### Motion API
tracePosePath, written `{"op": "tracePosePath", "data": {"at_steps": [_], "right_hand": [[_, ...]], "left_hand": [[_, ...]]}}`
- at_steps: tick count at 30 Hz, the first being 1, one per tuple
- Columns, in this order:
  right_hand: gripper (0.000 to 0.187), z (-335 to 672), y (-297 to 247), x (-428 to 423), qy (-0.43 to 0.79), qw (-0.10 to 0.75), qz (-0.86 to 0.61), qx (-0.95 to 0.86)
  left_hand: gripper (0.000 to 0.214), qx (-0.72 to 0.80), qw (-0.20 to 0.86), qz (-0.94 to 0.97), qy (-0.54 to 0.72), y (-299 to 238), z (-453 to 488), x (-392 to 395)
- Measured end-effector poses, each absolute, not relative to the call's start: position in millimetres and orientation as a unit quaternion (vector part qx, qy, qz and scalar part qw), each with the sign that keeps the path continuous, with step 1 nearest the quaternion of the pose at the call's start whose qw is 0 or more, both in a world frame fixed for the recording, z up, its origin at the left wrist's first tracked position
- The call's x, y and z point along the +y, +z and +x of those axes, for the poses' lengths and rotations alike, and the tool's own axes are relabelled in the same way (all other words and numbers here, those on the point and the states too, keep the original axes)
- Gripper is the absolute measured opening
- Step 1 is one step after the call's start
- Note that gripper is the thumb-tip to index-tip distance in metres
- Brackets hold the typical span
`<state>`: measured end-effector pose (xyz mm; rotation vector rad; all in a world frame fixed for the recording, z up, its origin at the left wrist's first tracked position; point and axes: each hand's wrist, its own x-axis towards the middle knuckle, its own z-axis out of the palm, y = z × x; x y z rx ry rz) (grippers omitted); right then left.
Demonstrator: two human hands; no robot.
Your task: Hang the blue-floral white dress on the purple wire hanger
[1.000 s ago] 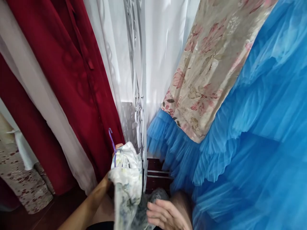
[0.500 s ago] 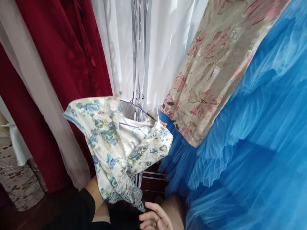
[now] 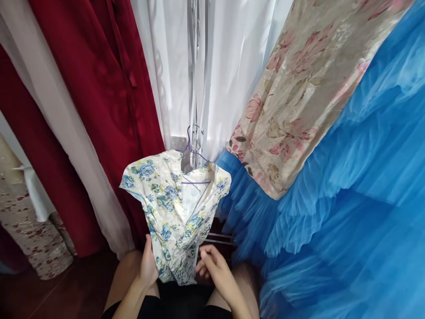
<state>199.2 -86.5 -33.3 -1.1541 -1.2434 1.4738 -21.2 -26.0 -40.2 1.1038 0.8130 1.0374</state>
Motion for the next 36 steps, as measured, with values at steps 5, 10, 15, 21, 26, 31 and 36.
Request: {"op": "tracePosePath", "data": {"at_steps": [5,10,15,21,26,31,36], "right_hand": [[0.036,156.1,-3.8,-37.1,0.396,0.42,-0.53,-0.621],[0.044,153.7,-11.8,-37.1,0.291,0.397,-0.574,-0.654],[0.047,171.8,-10.5,-49.8,0.409,0.458,-0.532,-0.583],[0.04,152.1,-2.8,-50.9,0.451,0.463,-0.503,-0.573],[0.034,134.4,1.6,-36.9,0.533,0.476,-0.463,-0.524],[0.025,147.0,76.7,34.1,0.566,0.544,-0.423,-0.453],[0.018,145.3,158.3,100.4,0.577,0.595,-0.372,-0.417]], "left_hand": [[0.077,0.428,0.605,0.396,0.542,-59.8,-13.2,-44.0],[0.048,0.448,0.558,0.463,0.523,-68.9,-15.7,-38.5],[0.022,0.534,0.333,0.43,0.648,-83.0,-37.7,-28.3],[0.024,0.473,0.26,0.589,0.602,-61.7,-11.0,-36.9],[0.015,0.427,0.369,0.675,0.475,-55.5,10.4,-35.0],[0.012,0.461,0.343,0.718,0.394,-54.3,2.1,-32.3],[0.008,0.49,0.297,0.762,0.303,-49.2,-2.2,-33.1]]}}
